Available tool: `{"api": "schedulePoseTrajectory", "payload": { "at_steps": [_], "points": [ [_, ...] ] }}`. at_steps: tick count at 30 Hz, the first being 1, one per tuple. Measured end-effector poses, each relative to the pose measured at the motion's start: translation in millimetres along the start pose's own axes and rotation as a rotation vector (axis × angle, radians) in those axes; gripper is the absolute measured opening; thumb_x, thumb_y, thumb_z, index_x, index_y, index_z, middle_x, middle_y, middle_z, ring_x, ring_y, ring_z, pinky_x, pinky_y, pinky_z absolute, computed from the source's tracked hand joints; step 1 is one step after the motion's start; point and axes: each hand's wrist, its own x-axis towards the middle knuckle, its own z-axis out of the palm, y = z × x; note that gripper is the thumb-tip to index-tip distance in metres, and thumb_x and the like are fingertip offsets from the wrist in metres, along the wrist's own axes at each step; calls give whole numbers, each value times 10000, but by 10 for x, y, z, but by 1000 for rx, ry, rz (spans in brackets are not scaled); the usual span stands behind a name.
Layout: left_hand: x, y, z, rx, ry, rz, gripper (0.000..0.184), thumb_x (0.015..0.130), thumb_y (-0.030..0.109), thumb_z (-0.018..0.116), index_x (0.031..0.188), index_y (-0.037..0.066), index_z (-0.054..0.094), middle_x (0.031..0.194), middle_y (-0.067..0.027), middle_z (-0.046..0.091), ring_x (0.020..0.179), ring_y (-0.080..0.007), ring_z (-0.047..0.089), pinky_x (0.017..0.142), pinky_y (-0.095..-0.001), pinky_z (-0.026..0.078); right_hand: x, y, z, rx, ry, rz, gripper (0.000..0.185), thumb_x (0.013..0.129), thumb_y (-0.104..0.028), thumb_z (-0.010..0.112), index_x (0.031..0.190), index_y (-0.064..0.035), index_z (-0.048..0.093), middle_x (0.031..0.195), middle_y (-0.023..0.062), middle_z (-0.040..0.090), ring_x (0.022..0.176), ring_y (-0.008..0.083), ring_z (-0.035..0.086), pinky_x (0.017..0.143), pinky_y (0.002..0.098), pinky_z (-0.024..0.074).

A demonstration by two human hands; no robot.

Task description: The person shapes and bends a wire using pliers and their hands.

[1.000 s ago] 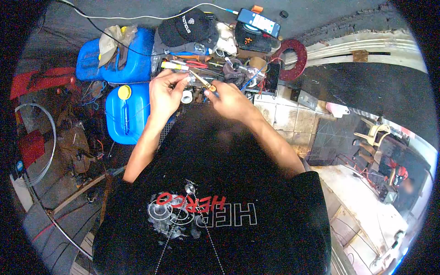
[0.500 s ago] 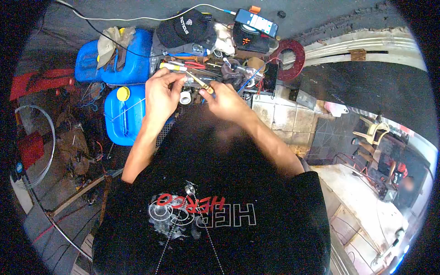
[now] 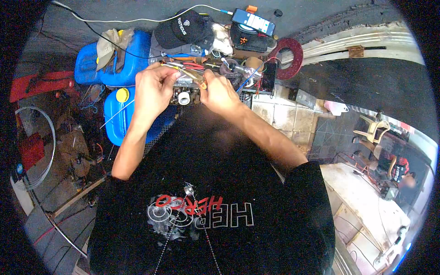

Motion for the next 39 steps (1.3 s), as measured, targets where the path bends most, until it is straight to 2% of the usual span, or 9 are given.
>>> {"api": "schedulePoseTrajectory", "payload": {
  "at_steps": [1, 11, 18, 20, 26, 29, 32, 35, 39],
  "points": [
    [-8, 16, -14, 2, 14, 28, 73, 851, 22, 726, 904, -19, 756, 734, -152, 648, 615, -259, 640, 570, -373, 465, 7, -4, 1, -9, 23, -22, 163, 918, -92, 661, 935, 41, 568, 762, 295, 636, 745, 499, 651, 604, 515, 485],
    [47, 211, -36, -6, 76, 19, 52, 843, 4, 726, 873, -34, 745, 740, -163, 660, 622, -257, 644, 578, -370, 470, 157, 39, 15, -25, 217, -199, 194, 823, 13, 649, 984, 34, 544, 876, 293, 639, 802, 504, 640, 678, 533, 506],
    [95, 167, -28, -53, 65, -33, 68, 840, 5, 742, 895, -35, 746, 743, -132, 664, 619, -200, 627, 562, -334, 454, 321, 129, -87, -33, 178, -264, 210, 798, 22, 646, 979, 24, 540, 895, 253, 621, 833, 478, 626, 717, 518, 502],
    [62, 175, -76, -98, 69, -45, 72, 842, 7, 747, 902, -33, 748, 735, -114, 653, 614, -182, 610, 558, -321, 446, 354, 158, -152, -120, 103, -258, 304, 761, -38, 697, 1031, -3, 563, 998, 232, 626, 957, 436, 629, 842, 517, 514],
    [-27, 88, -172, -185, 40, 19, 150, 855, 4, 742, 1003, 4, 767, 749, -65, 602, 671, -148, 567, 603, -284, 435, 422, 163, -321, -181, 106, -456, 363, 722, 2, 702, 1062, -34, 578, 1066, 185, 566, 1062, 390, 558, 926, 481, 468],
    [-145, -112, -176, -213, 125, -128, 183, 856, -7, 721, 1032, 8, 767, 793, -59, 624, 678, -127, 567, 610, -276, 442, 371, 233, -264, -201, 103, -432, 381, 767, 4, 680, 1134, -58, 599, 1149, 199, 530, 1106, 412, 534, 969, 507, 452],
    [-425, -730, 17, -421, 335, -293, 191, 875, -2, 718, 1059, 16, 768, 871, -25, 668, 709, -84, 585, 630, -239, 468, 244, 482, -78, -68, 1, -294, 244, 888, -69, 671, 1108, -11, 583, 1129, 242, 528, 1061, 440, 549, 927, 508, 465],
    [-903, -1285, -9, -549, 478, -635, 182, 919, 71, 727, 1086, 6, 759, 935, -40, 723, 720, -83, 613, 637, -252, 526, 30, 689, 140, -87, -142, -209, 195, 926, -83, 651, 1075, 14, 572, 1073, 262, 532, 1002, 458, 557, 874, 504, 467],
    [-1754, -2149, -317, -534, 856, -809, 174, 911, 65, 714, 1046, -39, 748, 851, -56, 722, 695, -117, 648, 638, -258, 551, -239, 763, 396, -54, -354, -114, 176, 941, -88, 639, 1050, 25, 560, 1019, 255, 532, 951, 479, 570, 834, 521, 474]
  ]
}}
